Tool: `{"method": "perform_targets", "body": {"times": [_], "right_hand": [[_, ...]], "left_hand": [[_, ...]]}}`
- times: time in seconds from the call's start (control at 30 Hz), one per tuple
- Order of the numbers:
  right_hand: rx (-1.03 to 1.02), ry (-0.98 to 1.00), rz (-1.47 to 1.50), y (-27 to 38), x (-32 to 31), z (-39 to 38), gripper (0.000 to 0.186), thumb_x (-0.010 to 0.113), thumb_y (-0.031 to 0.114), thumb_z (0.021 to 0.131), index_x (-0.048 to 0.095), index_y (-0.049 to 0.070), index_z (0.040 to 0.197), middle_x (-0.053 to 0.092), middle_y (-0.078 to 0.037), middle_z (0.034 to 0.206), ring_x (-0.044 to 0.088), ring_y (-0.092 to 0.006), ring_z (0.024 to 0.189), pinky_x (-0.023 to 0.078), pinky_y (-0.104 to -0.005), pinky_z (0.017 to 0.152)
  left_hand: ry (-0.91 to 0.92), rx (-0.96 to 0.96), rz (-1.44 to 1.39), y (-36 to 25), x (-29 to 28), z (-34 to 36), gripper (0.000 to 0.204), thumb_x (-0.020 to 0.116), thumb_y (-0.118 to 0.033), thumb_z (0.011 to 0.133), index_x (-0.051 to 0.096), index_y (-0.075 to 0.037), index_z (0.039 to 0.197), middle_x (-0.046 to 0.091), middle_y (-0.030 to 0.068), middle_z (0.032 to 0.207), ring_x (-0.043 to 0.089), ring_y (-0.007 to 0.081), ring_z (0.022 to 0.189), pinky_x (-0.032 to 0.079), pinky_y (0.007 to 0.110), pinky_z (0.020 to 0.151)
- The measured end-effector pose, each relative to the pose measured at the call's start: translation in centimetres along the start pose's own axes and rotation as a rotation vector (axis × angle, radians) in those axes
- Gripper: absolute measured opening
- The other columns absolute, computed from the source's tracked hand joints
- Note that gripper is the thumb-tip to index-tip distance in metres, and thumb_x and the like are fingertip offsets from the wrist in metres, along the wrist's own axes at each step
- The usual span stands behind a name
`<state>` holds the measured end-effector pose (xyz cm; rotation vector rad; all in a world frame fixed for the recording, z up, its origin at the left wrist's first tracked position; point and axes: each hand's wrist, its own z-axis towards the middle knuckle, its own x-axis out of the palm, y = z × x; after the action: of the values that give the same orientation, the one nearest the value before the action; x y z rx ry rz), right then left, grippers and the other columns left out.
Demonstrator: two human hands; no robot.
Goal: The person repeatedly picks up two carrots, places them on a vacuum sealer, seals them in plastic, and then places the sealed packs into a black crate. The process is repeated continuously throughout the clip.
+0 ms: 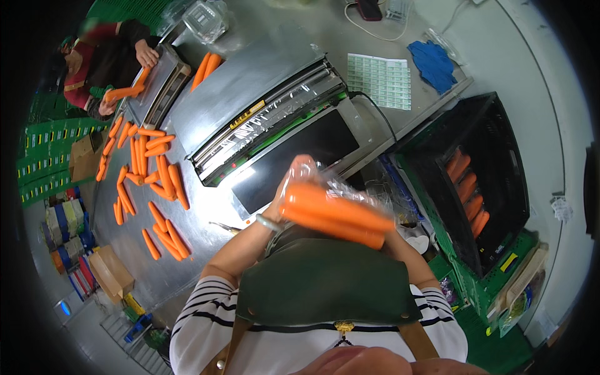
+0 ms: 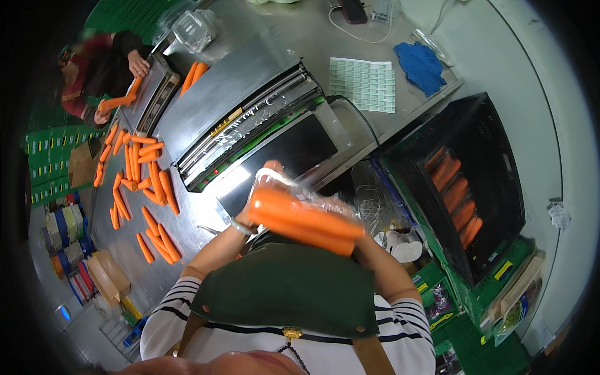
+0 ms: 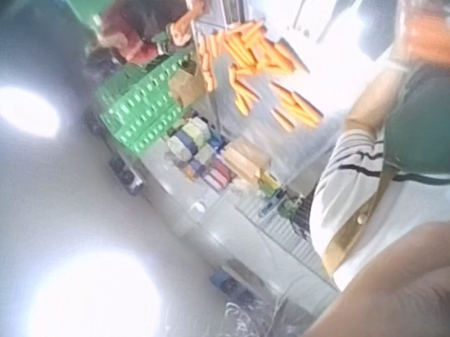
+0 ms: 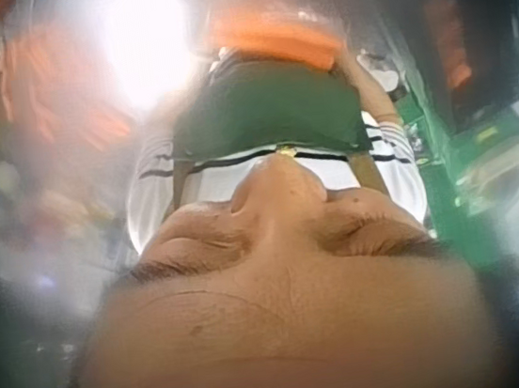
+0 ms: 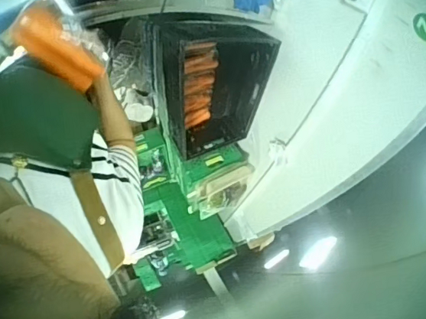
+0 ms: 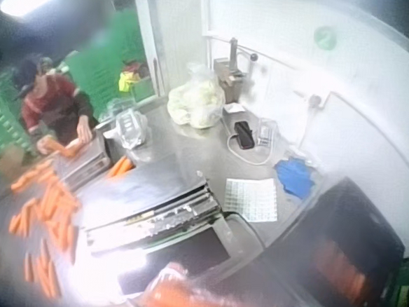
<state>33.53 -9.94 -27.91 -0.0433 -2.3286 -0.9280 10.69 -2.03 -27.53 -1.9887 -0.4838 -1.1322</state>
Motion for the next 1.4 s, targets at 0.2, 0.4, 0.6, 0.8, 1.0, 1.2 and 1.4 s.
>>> {"method": "perform_targets", "body": {"times": [0.2,0.4,0.6,0.8,1.0,1.2,1.4], "right_hand": [[-0.229,0.252,-0.296,9.0,6.3,-4.6,0.038,0.065,0.035,0.094,0.068,0.002,0.112,0.068,-0.005,0.087,0.064,-0.0168,0.081,0.051,-0.0306,0.076],[-0.421,-0.041,-0.603,13.6,-1.8,-7.0,0.042,0.07,0.028,0.091,0.065,0.006,0.126,0.07,-0.012,0.111,0.067,-0.0248,0.107,0.05,-0.0378,0.095],[-0.37,-0.059,-0.509,11.5,-2.7,-8.3,0.059,0.08,0.025,0.083,0.061,-0.001,0.133,0.067,-0.013,0.127,0.063,-0.0204,0.116,0.046,-0.0327,0.104],[-0.613,-0.092,-0.337,12.1,-4.0,-1.3,0.061,0.072,0.032,0.094,0.054,-0.004,0.139,0.06,-0.016,0.136,0.056,-0.0195,0.125,0.045,-0.0338,0.106],[-0.743,-0.972,-0.028,14.9,-17.3,9.6,0.035,0.072,0.015,0.092,0.061,0.002,0.123,0.067,-0.008,0.111,0.063,-0.0165,0.106,0.051,-0.0309,0.083],[-0.277,-1.674,-0.757,10.1,-26.6,14.4,0.031,0.074,0.017,0.084,0.066,0.001,0.11,0.07,-0.019,0.104,0.068,-0.0378,0.095,0.053,-0.0453,0.082],[-0.138,-1.626,-0.857,10.7,-26.6,13.9,0.015,0.066,0.019,0.087,0.066,0.003,0.087,0.071,-0.018,0.087,0.07,-0.0384,0.084,0.055,-0.0502,0.07]], "left_hand": [[0.596,-0.111,0.063,-1.2,9.6,-3.1,0.047,0.064,-0.032,0.097,0.045,-0.009,0.133,0.05,0.0163,0.128,0.047,0.0296,0.121,0.033,0.044,0.11],[0.302,-0.477,0.2,-3.0,12.9,-2.6,0.07,0.062,-0.037,0.097,0.035,-0.001,0.151,0.033,0.0203,0.158,0.037,0.03,0.144,0.027,0.041,0.121],[0.166,-0.339,0.824,-2.0,7.0,-0.5,0.055,0.066,-0.019,0.095,0.047,-0.007,0.145,0.052,0.0122,0.144,0.053,0.0225,0.129,0.042,0.037,0.11],[0.007,-0.005,-0.154,-1.5,5.8,4.3,0.071,0.063,-0.056,0.093,0.043,-0.016,0.148,0.046,0.0056,0.153,0.039,0.0257,0.142,0.033,0.045,0.116],[0.0,0.041,-0.392,-5.6,4.6,11.0,0.044,0.052,-0.029,0.104,0.051,-0.006,0.14,0.045,0.0041,0.08,0.043,0.0139,0.065,0.037,0.029,0.065],[-0.008,0.076,-0.136,-6.7,4.1,9.8,0.047,0.055,-0.032,0.102,0.05,-0.006,0.141,0.045,0.0045,0.084,0.042,0.0146,0.068,0.036,0.029,0.066],[0.002,0.021,-0.204,-6.0,3.6,9.9,0.044,0.051,-0.029,0.104,0.049,-0.004,0.14,0.047,0.0069,0.086,0.044,0.0172,0.071,0.039,0.032,0.07]]}}
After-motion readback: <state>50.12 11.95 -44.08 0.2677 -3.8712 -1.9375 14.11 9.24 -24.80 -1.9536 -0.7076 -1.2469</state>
